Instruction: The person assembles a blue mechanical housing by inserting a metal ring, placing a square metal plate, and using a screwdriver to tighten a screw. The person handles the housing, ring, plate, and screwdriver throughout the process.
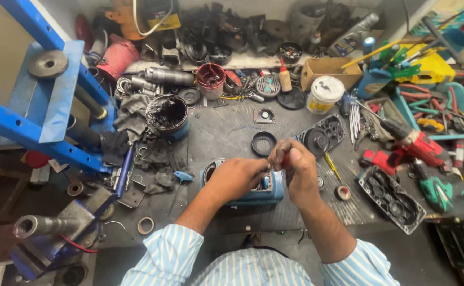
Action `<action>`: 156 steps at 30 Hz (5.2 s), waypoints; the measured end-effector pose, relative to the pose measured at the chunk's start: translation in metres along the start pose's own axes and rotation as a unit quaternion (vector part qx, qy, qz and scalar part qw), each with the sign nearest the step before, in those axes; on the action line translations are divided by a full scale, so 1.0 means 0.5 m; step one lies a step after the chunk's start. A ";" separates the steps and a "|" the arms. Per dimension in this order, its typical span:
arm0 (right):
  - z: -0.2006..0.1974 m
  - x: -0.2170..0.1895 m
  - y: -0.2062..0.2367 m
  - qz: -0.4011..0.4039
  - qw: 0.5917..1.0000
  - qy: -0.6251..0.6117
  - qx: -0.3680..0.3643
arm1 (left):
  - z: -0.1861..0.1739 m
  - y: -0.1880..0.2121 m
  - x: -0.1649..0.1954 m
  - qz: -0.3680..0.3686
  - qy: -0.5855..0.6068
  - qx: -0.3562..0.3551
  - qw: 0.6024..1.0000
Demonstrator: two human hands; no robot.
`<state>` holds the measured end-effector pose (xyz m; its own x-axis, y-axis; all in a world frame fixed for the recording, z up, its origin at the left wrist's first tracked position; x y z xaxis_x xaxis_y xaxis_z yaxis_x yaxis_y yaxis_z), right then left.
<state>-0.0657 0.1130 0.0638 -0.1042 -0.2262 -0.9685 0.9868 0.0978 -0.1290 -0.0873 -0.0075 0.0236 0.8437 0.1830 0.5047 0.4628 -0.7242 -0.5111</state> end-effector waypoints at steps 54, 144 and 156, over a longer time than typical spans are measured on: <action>-0.286 0.097 0.230 0.236 0.909 0.338 -0.061 | -0.263 0.077 0.041 -0.187 0.030 0.289 0.938; -0.001 0.010 -0.039 0.009 1.000 -0.011 0.019 | 0.060 -0.021 -0.037 -0.058 -0.049 -0.010 0.997; 0.001 -0.036 -0.036 0.021 0.999 0.028 0.012 | 0.062 -0.030 -0.047 -0.058 -0.048 -0.019 0.997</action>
<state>-0.0816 0.1151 0.0837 -0.0680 -0.1681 -0.9834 0.9931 0.0825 -0.0828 -0.1057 0.0198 -0.0020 0.8087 0.3281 0.4883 0.5491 -0.7189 -0.4262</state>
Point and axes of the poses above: each hand's wrist, its own y-axis away from the middle knuckle, its own z-axis out of the palm, x = y × z, the point moved 8 cm from there along -y, towards the middle knuckle, and after that the axes turned 14 degrees about z, right-handed, at the moved point
